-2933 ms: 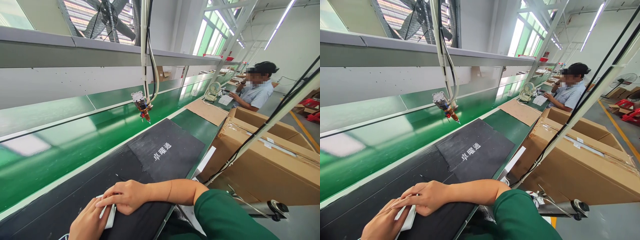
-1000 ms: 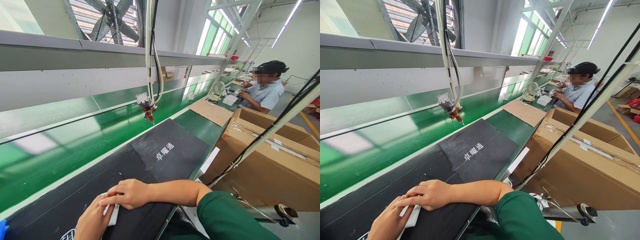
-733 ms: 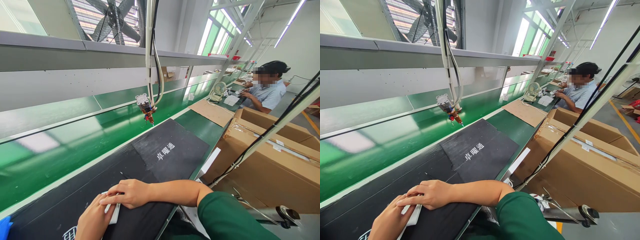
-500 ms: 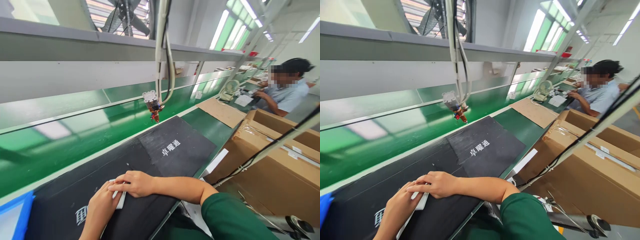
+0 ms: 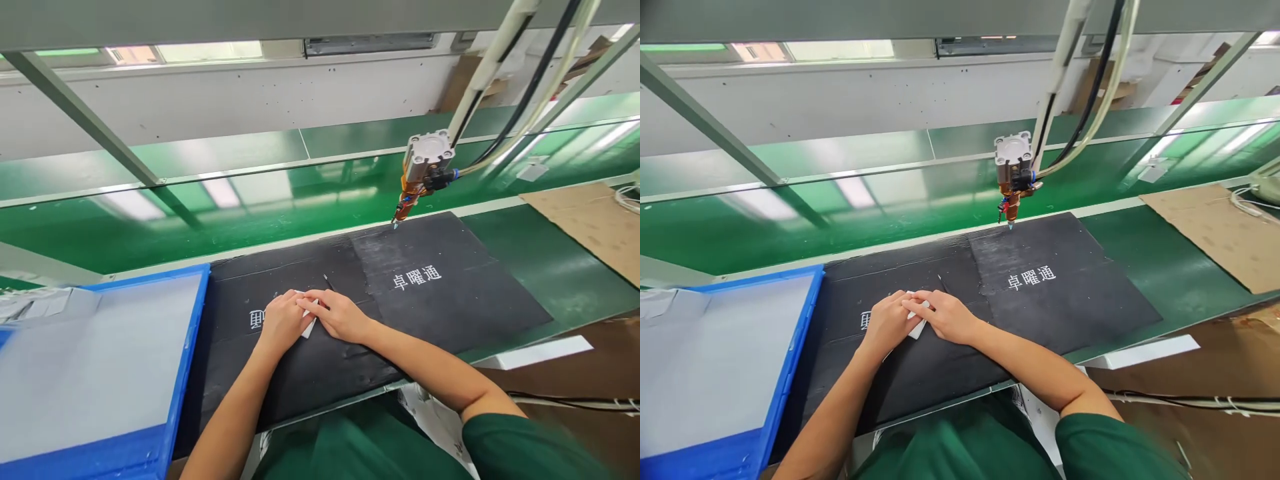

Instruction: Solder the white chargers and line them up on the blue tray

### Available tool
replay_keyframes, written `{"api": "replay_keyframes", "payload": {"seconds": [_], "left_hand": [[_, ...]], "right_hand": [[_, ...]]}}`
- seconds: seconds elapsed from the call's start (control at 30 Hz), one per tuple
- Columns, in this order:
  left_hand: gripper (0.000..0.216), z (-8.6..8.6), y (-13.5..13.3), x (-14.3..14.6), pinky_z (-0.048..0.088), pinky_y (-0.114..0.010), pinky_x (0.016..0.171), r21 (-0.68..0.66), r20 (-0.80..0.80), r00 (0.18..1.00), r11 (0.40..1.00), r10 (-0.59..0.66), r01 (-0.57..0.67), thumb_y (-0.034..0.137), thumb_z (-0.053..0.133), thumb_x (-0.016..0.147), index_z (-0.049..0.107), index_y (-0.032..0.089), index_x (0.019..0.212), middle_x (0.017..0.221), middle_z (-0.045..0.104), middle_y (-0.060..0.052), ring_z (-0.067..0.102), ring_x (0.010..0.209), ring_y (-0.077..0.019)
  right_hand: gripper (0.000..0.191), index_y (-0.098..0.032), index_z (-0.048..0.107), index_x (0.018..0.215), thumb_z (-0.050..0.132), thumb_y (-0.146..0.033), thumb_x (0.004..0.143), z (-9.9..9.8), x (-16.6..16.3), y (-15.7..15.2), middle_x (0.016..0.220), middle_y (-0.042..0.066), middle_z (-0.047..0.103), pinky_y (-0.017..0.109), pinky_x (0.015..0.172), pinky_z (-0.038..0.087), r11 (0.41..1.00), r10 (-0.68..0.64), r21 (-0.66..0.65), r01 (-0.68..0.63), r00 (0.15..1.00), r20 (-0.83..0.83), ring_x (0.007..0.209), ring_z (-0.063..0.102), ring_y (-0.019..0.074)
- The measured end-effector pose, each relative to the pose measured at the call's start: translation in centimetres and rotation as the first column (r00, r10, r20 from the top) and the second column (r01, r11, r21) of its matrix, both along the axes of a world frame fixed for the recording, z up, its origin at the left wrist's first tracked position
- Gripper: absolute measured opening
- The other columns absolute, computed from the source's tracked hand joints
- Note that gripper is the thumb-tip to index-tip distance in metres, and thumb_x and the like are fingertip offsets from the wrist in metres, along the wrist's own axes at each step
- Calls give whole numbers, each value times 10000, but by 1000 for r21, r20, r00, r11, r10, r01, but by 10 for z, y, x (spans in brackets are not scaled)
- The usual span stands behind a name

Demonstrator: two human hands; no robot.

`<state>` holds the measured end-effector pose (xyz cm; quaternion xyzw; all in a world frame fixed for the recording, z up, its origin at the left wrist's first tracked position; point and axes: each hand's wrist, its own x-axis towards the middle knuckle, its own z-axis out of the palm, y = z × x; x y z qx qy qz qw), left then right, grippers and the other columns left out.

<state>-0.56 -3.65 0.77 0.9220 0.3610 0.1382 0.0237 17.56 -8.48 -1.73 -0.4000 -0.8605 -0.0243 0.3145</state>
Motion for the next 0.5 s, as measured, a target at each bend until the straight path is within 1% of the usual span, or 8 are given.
{"api": "replay_keyframes", "payload": {"seconds": [0.1, 0.17, 0.33, 0.5], "left_hand": [[220, 0, -1, 1, 452, -295, 692, -16, -3, 1000, 1000, 2, -2, 332, 571, 936, 713, 164, 932, 840, 719, -74, 638, 809, -200], [231, 0, -1, 2, 447, -297, 696, -21, -1, 1000, 1000, 3, -3, 339, 572, 938, 719, 161, 944, 854, 724, -74, 634, 814, -203], [259, -2, -3, 5, 446, -281, 699, -46, 34, 999, 999, -7, 8, 343, 530, 962, 729, 179, 973, 882, 731, -64, 631, 815, -189], [286, -3, -3, 5, 451, -265, 698, -74, 59, 998, 997, 9, -5, 367, 518, 967, 723, 171, 928, 861, 723, -58, 632, 809, -172]], "right_hand": [[543, -206, 438, 1429, 414, -63, 906, 1, 0, -1, 1298, 125, 594, 290, 836, 559, 1000, -11, -4, 11, 1000, 8, 900, 588, 139], [545, -214, 438, 1428, 414, -65, 904, 1, 0, -1, 1298, 120, 598, 293, 827, 562, 1000, -16, -21, 16, 1000, 20, 882, 589, 137], [541, -210, 438, 1427, 403, -72, 906, -3, 1, 0, 1270, 119, 604, 293, 839, 563, 999, -9, -50, 10, 1000, 29, 959, 615, 145], [547, -215, 431, 1438, 409, -78, 909, -2, 1, 0, 1275, 115, 610, 293, 866, 566, 999, -8, -54, 10, 1000, 30, 1008, 626, 152]]}}
